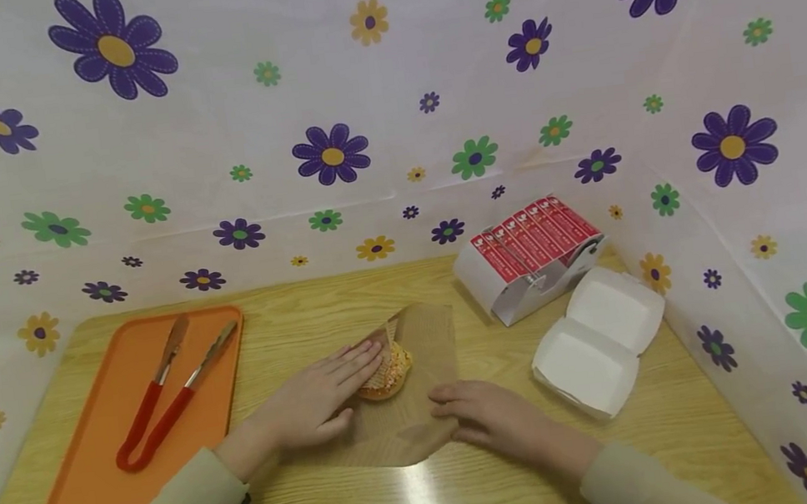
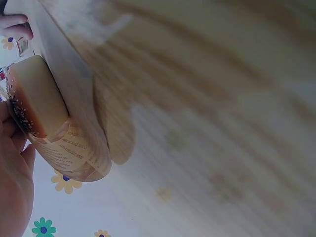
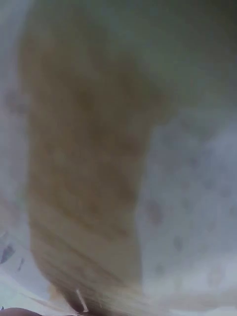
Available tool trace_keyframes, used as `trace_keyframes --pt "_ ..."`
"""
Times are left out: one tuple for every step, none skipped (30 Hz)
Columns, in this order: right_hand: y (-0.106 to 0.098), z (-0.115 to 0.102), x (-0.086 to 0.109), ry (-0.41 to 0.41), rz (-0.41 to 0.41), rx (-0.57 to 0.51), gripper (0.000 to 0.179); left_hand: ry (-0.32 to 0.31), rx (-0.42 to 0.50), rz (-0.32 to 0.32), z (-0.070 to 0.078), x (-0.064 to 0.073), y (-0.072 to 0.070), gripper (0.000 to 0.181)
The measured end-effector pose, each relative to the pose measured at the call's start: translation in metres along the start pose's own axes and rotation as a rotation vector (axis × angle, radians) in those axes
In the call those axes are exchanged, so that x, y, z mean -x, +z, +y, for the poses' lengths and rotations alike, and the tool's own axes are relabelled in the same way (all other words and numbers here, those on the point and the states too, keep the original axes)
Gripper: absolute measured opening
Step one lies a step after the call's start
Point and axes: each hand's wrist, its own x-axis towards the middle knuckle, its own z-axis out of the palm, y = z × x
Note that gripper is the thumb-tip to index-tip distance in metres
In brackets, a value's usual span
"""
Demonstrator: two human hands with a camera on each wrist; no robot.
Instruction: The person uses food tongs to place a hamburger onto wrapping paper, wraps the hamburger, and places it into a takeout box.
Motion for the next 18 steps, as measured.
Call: trace_keyframes --pt "-0.001 0.000 -0.002 0.006 0.014 -0.015 0.040 -0.001 0.001 -0.002 0.000 0.000 0.000 0.077" --pt "-0.001 0.000 -0.003 0.015 0.027 -0.029 0.038 -0.002 0.001 -0.005 0.000 0.000 -0.001 0.077" --pt "-0.002 0.000 -0.005 0.022 0.044 -0.041 0.038 -0.003 0.001 -0.008 0.000 0.001 -0.001 0.077" --pt "-0.002 0.000 -0.006 0.030 0.063 -0.056 0.038 -0.004 0.001 -0.011 0.000 0.001 -0.001 0.076" --pt "-0.002 0.000 -0.008 0.037 0.080 -0.066 0.036 -0.003 0.002 -0.011 0.000 0.001 -0.001 0.076" --pt "-0.002 0.000 -0.010 0.043 0.099 -0.078 0.035 -0.002 0.003 -0.010 0.000 0.001 -0.001 0.076" --pt "-0.002 0.000 -0.012 0.050 0.119 -0.089 0.033 -0.002 0.004 -0.010 0.000 0.001 -0.002 0.075" --pt "-0.001 0.000 -0.014 0.056 0.139 -0.101 0.031 -0.002 0.005 -0.010 0.000 0.001 -0.002 0.075" --pt "-0.001 0.001 -0.016 0.061 0.160 -0.113 0.030 0.000 0.004 -0.009 0.001 0.001 -0.003 0.074" --pt "-0.001 0.001 -0.019 0.071 0.178 -0.124 0.029 0.001 0.004 -0.008 0.001 0.001 -0.004 0.074" --pt "-0.001 0.001 -0.021 0.079 0.197 -0.134 0.028 0.001 0.006 -0.008 0.001 0.001 -0.005 0.074" --pt "-0.001 0.001 -0.024 0.084 0.213 -0.145 0.027 0.000 0.005 -0.009 0.001 0.001 -0.006 0.074" --pt "-0.002 0.001 -0.027 0.092 0.226 -0.157 0.026 -0.002 0.006 -0.011 0.001 0.000 -0.007 0.074" --pt "-0.003 0.001 -0.031 0.105 0.237 -0.166 0.026 -0.004 0.005 -0.014 0.002 0.000 -0.008 0.073" --pt "-0.004 0.000 -0.035 0.121 0.246 -0.183 0.026 -0.006 0.008 -0.018 0.002 -0.001 -0.009 0.073" --pt "-0.005 0.000 -0.040 0.136 0.251 -0.203 0.026 -0.010 0.014 -0.021 0.002 -0.001 -0.010 0.073" --pt "-0.006 -0.001 -0.044 0.140 0.259 -0.213 0.025 -0.013 0.017 -0.024 0.001 -0.001 -0.010 0.073" --pt "-0.007 -0.001 -0.049 0.138 0.269 -0.222 0.025 -0.017 0.021 -0.027 0.001 -0.002 -0.011 0.072"
